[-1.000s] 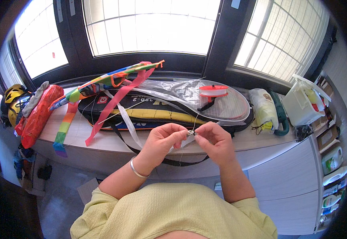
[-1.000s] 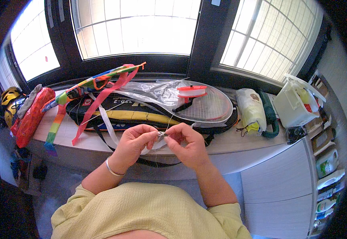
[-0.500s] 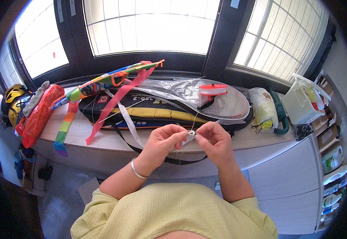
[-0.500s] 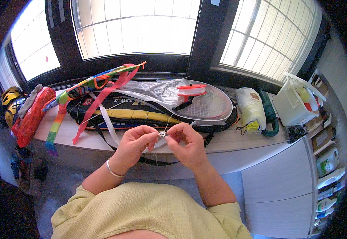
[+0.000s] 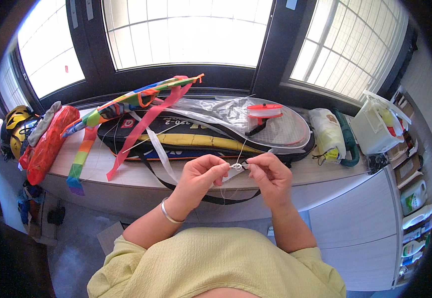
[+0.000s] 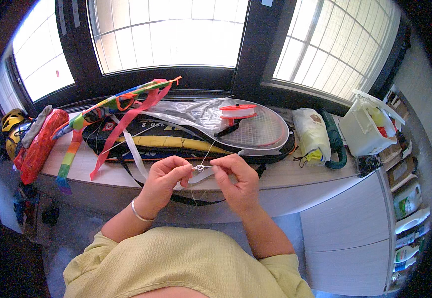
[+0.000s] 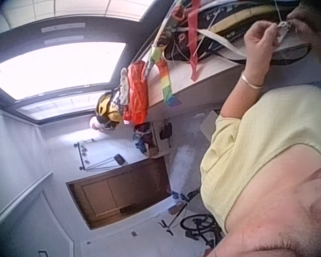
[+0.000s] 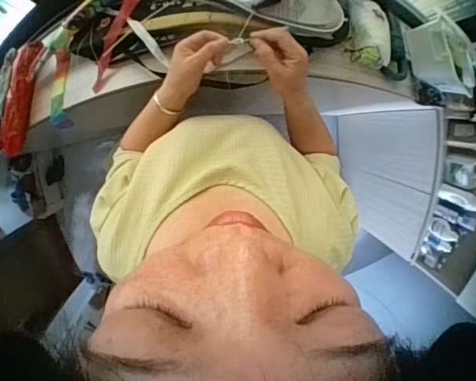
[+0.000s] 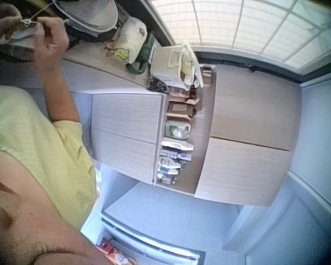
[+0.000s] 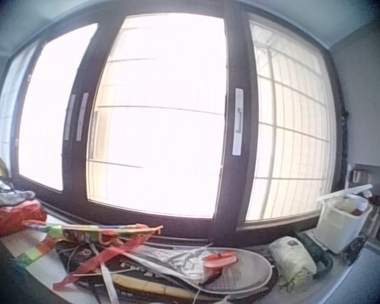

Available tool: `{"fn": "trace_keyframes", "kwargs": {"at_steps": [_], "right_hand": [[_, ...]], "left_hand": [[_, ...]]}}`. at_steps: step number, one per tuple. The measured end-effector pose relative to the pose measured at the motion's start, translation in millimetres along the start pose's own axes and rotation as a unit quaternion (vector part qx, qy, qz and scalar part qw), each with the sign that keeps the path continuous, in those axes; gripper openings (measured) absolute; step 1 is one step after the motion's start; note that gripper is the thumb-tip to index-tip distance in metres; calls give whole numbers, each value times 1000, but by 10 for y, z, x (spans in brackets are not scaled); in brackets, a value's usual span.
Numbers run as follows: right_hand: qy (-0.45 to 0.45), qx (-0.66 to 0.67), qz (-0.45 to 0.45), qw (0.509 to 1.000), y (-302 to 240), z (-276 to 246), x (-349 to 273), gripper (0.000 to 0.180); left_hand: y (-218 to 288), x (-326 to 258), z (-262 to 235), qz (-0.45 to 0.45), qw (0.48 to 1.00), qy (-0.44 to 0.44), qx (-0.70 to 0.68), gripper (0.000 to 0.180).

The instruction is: The person ties a white string, winds it onto a red spool, and attaches the spool to a colorful kite. They then move a red plastic bag and wipe the countertop with a cloth.

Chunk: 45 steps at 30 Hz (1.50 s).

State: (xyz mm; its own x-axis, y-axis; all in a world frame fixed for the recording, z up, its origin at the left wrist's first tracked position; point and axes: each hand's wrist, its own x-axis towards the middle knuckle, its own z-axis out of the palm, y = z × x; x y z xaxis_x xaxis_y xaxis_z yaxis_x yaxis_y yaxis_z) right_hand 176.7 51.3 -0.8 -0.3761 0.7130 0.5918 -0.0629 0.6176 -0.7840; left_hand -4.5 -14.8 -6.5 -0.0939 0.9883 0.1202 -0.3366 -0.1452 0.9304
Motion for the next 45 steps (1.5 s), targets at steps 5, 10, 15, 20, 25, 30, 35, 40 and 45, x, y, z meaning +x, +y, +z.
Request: {"fn": "trace_keyframes", "kwargs": {"at_steps": [5, 10, 15, 20, 25, 30, 35, 40, 45], "right_hand": [[-3, -167, -196, 966, -170, 26, 28, 24], [-12, -287, -287, 914, -84, 93, -11, 32], [2, -205, -233, 951, -50, 73, -1, 25], [27, 61, -85, 994, -10, 6, -57, 18], [14, 141, -63, 988, 0, -4, -94, 18], [-67, 146, -66, 985, 2, -55, -187, 19], [-97, 18, -125, 987, 15, -133, -220, 21], [-83, -112, -248, 959, -137, -153, -129, 24], [-171, -74, -266, 946, -248, -109, -182, 24]], "left_hand": [[-24, -8, -23, 6, 1000, -4, -14, 10], [-15, -7, 7, -17, 999, -9, -41, 10], [4, -19, -9, -11, 999, 0, -36, 10], [-36, -18, -44, 4, 1000, 9, -13, 12], [31, -62, 17, -19, 999, 22, -21, 12], [26, -123, 41, -33, 999, 17, -6, 12], [-47, -225, -12, -33, 999, -1, 3, 11], [-94, -334, -29, -10, 998, -42, 35, 14], [-126, -348, 16, -25, 998, -49, 31, 17]]}}
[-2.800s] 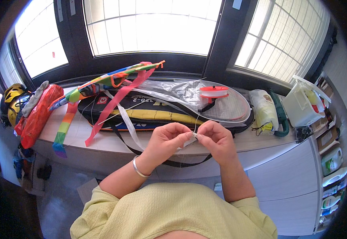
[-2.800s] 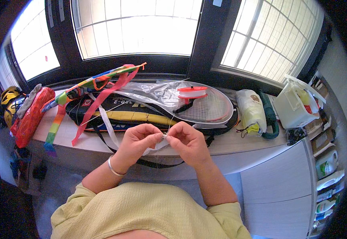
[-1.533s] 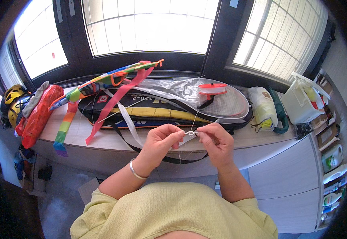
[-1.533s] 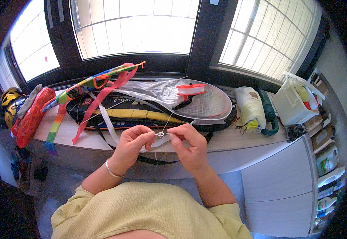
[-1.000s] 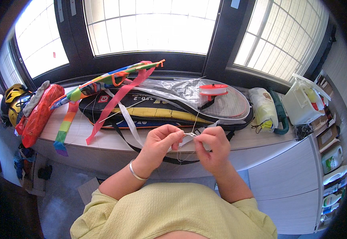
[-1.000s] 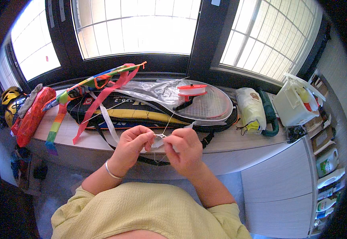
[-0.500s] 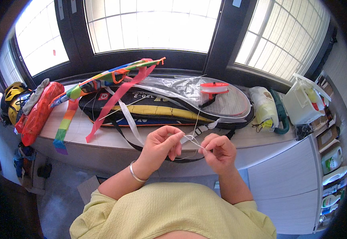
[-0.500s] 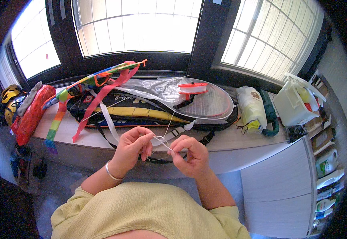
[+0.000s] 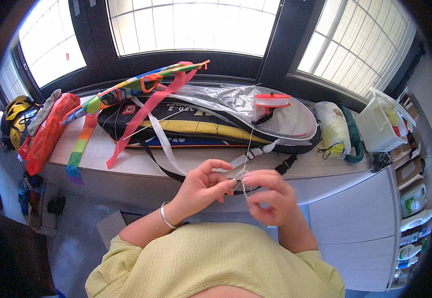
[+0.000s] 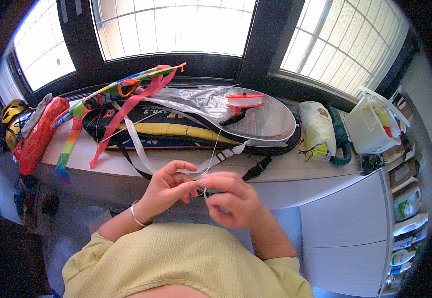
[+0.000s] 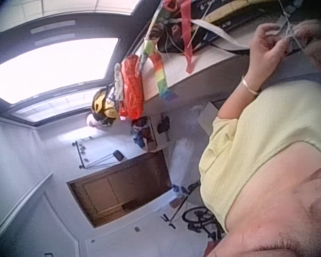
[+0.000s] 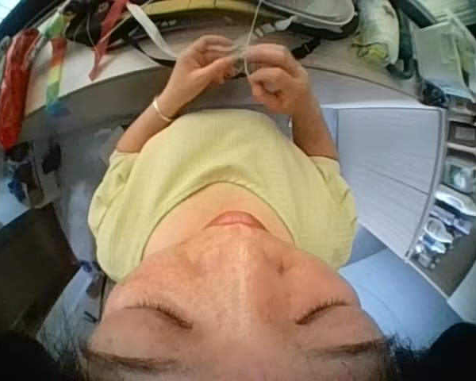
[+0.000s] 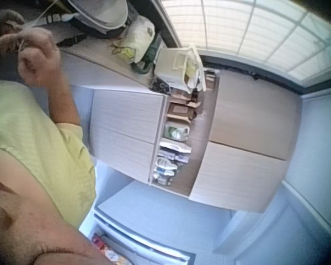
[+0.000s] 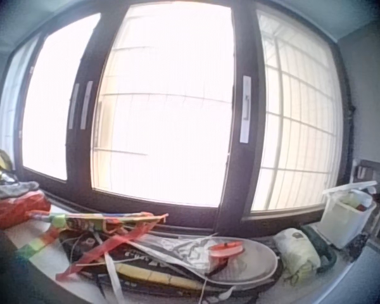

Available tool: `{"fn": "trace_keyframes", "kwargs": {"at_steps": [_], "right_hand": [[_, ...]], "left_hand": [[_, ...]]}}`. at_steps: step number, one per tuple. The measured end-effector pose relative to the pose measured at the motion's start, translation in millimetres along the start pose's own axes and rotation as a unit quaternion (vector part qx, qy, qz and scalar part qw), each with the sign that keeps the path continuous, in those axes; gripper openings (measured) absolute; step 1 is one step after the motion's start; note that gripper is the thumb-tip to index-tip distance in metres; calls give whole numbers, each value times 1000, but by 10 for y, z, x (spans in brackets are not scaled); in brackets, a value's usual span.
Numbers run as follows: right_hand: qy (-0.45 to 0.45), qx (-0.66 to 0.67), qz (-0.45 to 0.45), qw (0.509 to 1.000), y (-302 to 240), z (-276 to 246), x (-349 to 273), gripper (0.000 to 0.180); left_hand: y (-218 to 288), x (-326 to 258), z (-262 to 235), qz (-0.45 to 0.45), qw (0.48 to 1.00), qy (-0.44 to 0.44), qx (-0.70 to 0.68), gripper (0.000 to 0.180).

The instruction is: The person ties a white string, winds it onto a red spool, and attaches the spool to a colorful kite. They then move a red plastic bag and wipe the countertop with a cloth.

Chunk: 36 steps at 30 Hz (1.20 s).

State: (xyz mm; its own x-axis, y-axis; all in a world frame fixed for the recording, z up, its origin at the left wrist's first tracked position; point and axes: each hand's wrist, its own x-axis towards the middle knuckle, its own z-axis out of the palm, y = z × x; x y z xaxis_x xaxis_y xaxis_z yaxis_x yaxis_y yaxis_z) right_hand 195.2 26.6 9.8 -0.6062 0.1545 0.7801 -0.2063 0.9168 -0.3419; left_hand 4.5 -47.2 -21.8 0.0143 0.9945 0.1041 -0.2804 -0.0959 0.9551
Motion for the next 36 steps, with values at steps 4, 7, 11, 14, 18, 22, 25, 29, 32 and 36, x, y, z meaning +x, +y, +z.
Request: {"fn": "trace_keyframes", "kwargs": {"at_steps": [4, 7, 11, 14, 18, 22, 25, 29, 32, 36], "right_hand": [[-103, 41, -30, 993, -109, 38, -12, 23], [1, -3, 6, 1000, -99, -5, -59, 29], [124, 51, 270, 954, 53, 45, -139, 30], [69, 197, 421, 883, 104, 90, -158, 30], [54, 234, 436, 867, 121, 136, -181, 15], [130, 241, 391, 879, 62, 38, -181, 6], [141, 246, 387, 877, -79, -14, -172, 6], [181, 269, 388, 863, -100, -36, -209, 7], [198, 282, 387, 855, -70, -66, -257, 8], [115, 316, 361, 870, -179, -138, -394, 11]], "left_hand": [[-73, 4, -27, -18, 999, -26, 29, 21], [-35, -2, 2, -39, 998, -7, 47, 18], [-34, -6, -14, -33, 999, -5, 11, 16], [-13, -19, 5, -29, 1000, -7, 3, 16], [-46, -23, -4, 6, 999, 23, 29, 12], [-69, -21, -19, 163, 972, 94, 142, 7], [-105, -51, -64, 196, 958, 98, 186, 8], [-53, -176, 17, 282, 918, 13, 280, 12], [-125, -274, 18, 284, 915, -28, 284, 17], [-237, -374, 27, 250, 938, 1, 242, 17]]}}
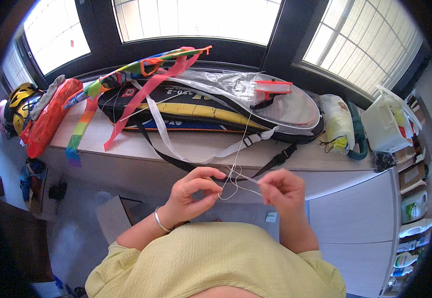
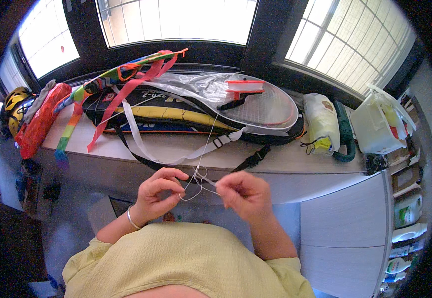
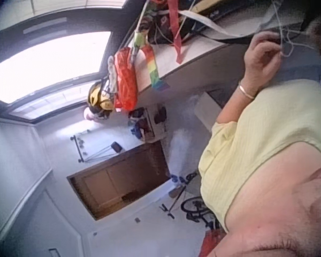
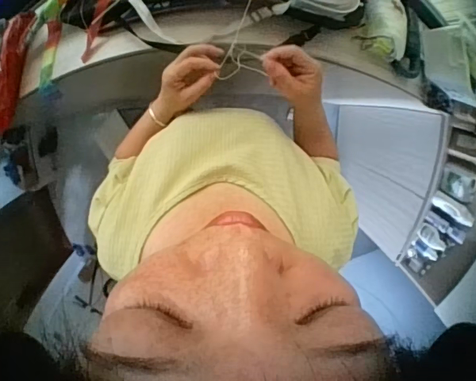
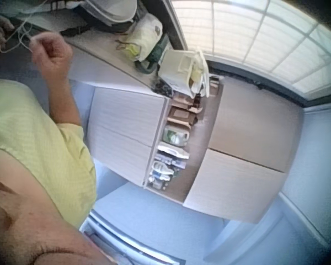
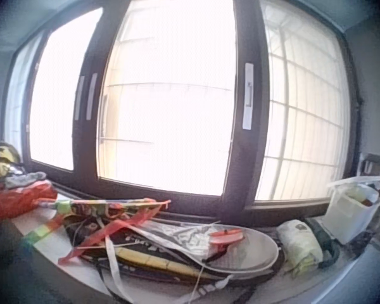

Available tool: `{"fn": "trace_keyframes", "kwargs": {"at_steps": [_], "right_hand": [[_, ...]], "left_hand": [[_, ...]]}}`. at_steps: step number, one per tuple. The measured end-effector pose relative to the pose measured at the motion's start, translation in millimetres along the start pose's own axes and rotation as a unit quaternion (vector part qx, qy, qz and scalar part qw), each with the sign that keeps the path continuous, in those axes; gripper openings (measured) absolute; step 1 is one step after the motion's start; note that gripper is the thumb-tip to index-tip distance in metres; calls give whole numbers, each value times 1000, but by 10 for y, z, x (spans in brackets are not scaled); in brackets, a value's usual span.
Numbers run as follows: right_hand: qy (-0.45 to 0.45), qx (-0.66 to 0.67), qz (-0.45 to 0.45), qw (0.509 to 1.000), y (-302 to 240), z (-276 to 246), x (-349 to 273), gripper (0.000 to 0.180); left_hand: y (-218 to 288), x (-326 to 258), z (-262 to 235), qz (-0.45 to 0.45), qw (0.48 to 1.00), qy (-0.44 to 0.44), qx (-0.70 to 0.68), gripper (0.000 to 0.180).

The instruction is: The person ties a white string, winds it onto a red spool, and attaches the spool to a colorful kite. They then move a red plastic bag and wipe the countertop with a cloth.

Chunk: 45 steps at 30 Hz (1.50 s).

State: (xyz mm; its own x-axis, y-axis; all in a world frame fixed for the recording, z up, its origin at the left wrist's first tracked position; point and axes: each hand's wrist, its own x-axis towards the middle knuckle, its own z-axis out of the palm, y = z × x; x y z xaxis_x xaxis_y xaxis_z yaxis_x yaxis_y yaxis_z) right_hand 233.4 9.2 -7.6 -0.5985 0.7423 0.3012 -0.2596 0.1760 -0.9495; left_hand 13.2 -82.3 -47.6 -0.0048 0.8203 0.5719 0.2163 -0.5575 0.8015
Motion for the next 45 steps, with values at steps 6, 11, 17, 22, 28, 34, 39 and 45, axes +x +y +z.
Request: {"fn": "trace_keyframes", "kwargs": {"at_steps": [6, 11, 17, 22, 28, 34, 39, 45], "right_hand": [[-170, -191, -64, 965, -17, 182, -159, 26], [-215, -265, -124, 932, 329, 494, -284, 23], [71, -281, -69, 954, 386, 734, -485, 23], [321, -149, 6, 935, 492, 713, -322, 30], [236, -225, 64, 943, 639, 668, 23, 35], [223, -201, 84, 950, 563, 617, 165, 25], [261, -90, 81, 958, 214, 558, 2, 13], [249, 81, 61, 963, 196, 459, -89, 8]], "left_hand": [[-68, -37, 41, -1, 997, -76, 0, 15], [-146, -4, 57, -299, 876, -64, -374, 21], [-119, -10, -167, -276, 896, -97, -335, 25], [-53, -243, -368, -155, 943, -179, -234, 25], [98, -313, -570, -173, 924, -220, -261, 24], [106, -334, -751, -187, 921, -128, -317, 23], [-18, -313, -925, -204, 919, -28, -335, 23], [-72, -245, -938, -199, 903, 33, -380, 25]]}}
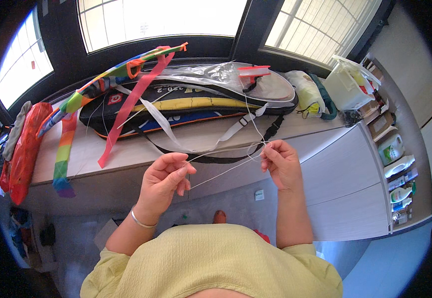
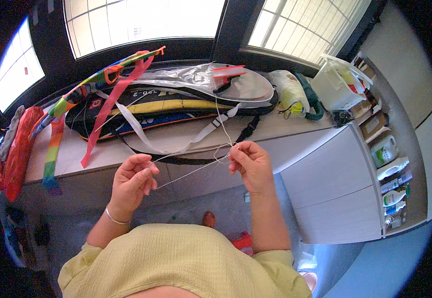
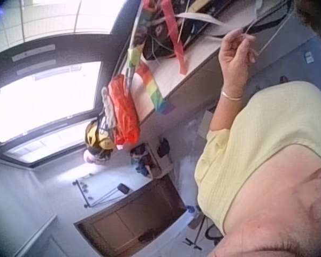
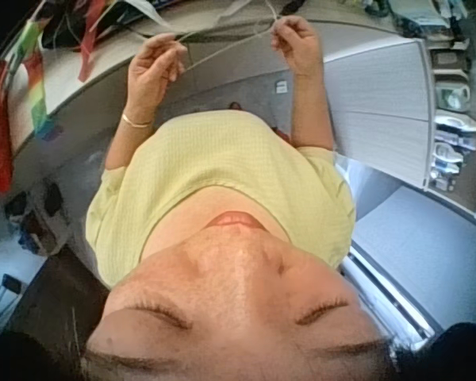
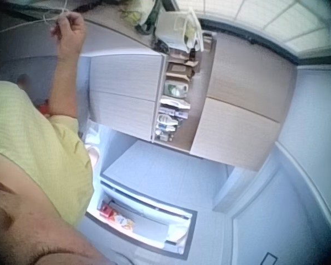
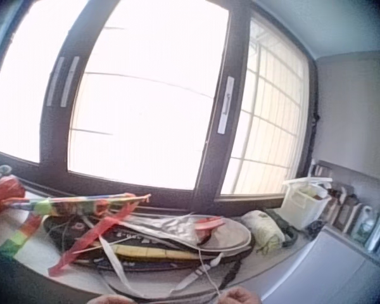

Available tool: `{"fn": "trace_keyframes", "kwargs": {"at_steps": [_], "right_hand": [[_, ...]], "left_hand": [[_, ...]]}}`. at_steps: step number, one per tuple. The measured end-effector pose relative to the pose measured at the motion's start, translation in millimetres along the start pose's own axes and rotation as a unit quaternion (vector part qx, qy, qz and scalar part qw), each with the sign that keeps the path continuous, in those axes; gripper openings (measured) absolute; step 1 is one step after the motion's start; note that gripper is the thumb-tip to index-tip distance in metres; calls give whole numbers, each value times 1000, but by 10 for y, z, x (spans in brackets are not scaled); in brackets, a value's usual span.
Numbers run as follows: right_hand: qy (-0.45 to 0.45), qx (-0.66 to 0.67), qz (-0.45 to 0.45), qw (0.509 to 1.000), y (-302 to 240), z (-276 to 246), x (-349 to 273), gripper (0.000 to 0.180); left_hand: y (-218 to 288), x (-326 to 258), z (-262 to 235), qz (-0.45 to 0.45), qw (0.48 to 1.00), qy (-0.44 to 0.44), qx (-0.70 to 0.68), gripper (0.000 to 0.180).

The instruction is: The person ties a white string, winds it onto a red spool, and attaches the spool to a colorful kite. They then move a red plastic bag and wipe the countertop with a cloth.

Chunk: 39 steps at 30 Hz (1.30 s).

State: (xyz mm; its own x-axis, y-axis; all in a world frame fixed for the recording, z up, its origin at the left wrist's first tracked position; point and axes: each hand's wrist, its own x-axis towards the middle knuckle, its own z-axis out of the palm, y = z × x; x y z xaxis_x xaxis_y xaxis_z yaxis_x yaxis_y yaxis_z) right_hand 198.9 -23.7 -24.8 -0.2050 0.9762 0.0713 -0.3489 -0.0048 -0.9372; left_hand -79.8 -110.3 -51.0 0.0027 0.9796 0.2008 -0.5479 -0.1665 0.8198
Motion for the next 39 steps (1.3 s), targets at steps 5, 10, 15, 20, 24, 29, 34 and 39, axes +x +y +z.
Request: {"fn": "trace_keyframes", "kwargs": {"at_steps": [5, 10, 15, 20, 24, 29, 34, 39], "right_hand": [[41, 8, -25, 999, 57, 58, 17, 11], [48, 29, -41, 998, 103, 43, 25, 12], [9, 128, 12, 992, 98, 16, 18, 11], [42, 100, 18, 994, 62, 32, -9, 12], [96, -10, -31, 995, 65, 10, -39, 11], [70, 69, -81, 992, 92, -59, -96, 8], [29, 243, -21, 969, 144, -40, -190, 12], [7, 242, -31, 970, 260, 35, -213, 18]], "left_hand": [[-9, -3, -8, -9, 999, -10, -48, 26], [-18, -5, -73, 11, 999, 22, -39, 30], [-3, 27, -93, 9, 997, 36, -62, 34], [84, 7, -129, 21, 996, 61, -67, 36], [188, -38, -276, 58, 994, 61, -72, 36], [261, -56, -333, 68, 992, 84, -58, 37], [244, -203, -383, 18, 991, 99, -92, 37], [157, -241, -302, -15, 995, 100, 19, 38]]}}
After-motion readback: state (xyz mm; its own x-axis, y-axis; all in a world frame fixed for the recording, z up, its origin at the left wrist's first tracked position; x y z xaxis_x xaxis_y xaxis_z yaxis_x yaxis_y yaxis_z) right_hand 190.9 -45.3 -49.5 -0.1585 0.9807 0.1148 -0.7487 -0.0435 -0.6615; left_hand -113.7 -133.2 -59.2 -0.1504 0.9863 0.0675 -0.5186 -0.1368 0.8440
